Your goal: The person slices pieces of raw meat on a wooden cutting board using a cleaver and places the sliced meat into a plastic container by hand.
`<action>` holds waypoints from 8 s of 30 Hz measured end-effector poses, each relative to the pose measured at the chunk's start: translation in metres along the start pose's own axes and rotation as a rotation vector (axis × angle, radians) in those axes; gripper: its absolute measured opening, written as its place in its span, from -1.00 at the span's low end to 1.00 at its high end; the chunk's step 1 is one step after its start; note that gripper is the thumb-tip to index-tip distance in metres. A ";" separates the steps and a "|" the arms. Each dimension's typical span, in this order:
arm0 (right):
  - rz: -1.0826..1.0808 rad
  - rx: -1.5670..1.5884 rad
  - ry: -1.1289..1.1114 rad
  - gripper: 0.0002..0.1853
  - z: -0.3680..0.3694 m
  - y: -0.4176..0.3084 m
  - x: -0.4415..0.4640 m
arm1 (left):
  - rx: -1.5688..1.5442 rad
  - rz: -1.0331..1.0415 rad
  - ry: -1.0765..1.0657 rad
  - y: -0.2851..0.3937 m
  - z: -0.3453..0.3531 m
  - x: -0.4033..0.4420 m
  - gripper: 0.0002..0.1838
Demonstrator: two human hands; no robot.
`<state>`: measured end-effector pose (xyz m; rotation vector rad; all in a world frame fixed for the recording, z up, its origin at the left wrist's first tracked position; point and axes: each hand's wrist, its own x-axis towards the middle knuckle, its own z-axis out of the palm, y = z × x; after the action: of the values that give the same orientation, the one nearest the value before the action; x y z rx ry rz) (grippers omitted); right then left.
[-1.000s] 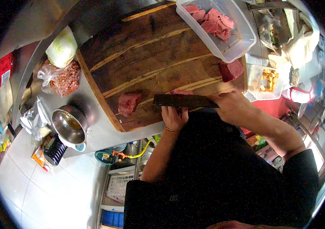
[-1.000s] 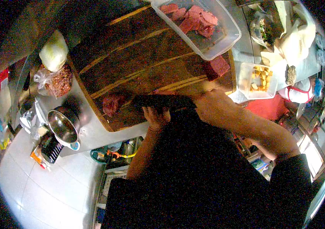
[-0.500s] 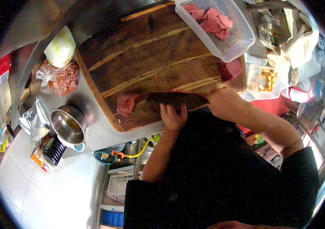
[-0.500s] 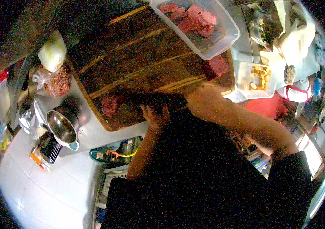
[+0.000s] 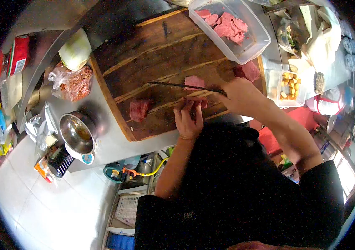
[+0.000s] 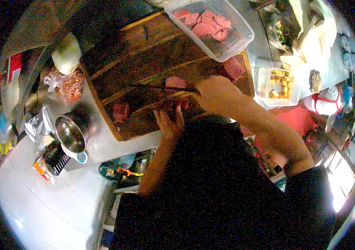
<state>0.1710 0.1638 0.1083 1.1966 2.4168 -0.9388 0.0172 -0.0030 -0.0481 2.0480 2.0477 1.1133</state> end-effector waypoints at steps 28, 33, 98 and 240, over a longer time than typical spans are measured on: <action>0.095 0.010 -0.297 -0.49 0.017 0.014 -0.049 | -0.179 -0.085 0.045 -0.007 0.006 -0.020 -0.39; 0.093 -0.073 -0.391 -0.48 0.013 0.012 -0.042 | -0.184 -0.116 0.024 -0.003 0.003 -0.014 -0.38; -0.007 -0.148 -0.317 -0.64 0.035 0.010 -0.030 | -0.098 -0.071 -0.074 -0.012 0.009 -0.032 -0.59; 0.509 0.582 0.297 -0.72 0.088 0.061 -0.117 | -1.226 -0.779 -0.587 -0.064 -0.007 0.169 -0.76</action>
<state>0.2888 0.0621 0.0761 2.1558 1.8950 -1.4059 -0.0627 0.1521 0.0008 0.7191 1.1143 0.9823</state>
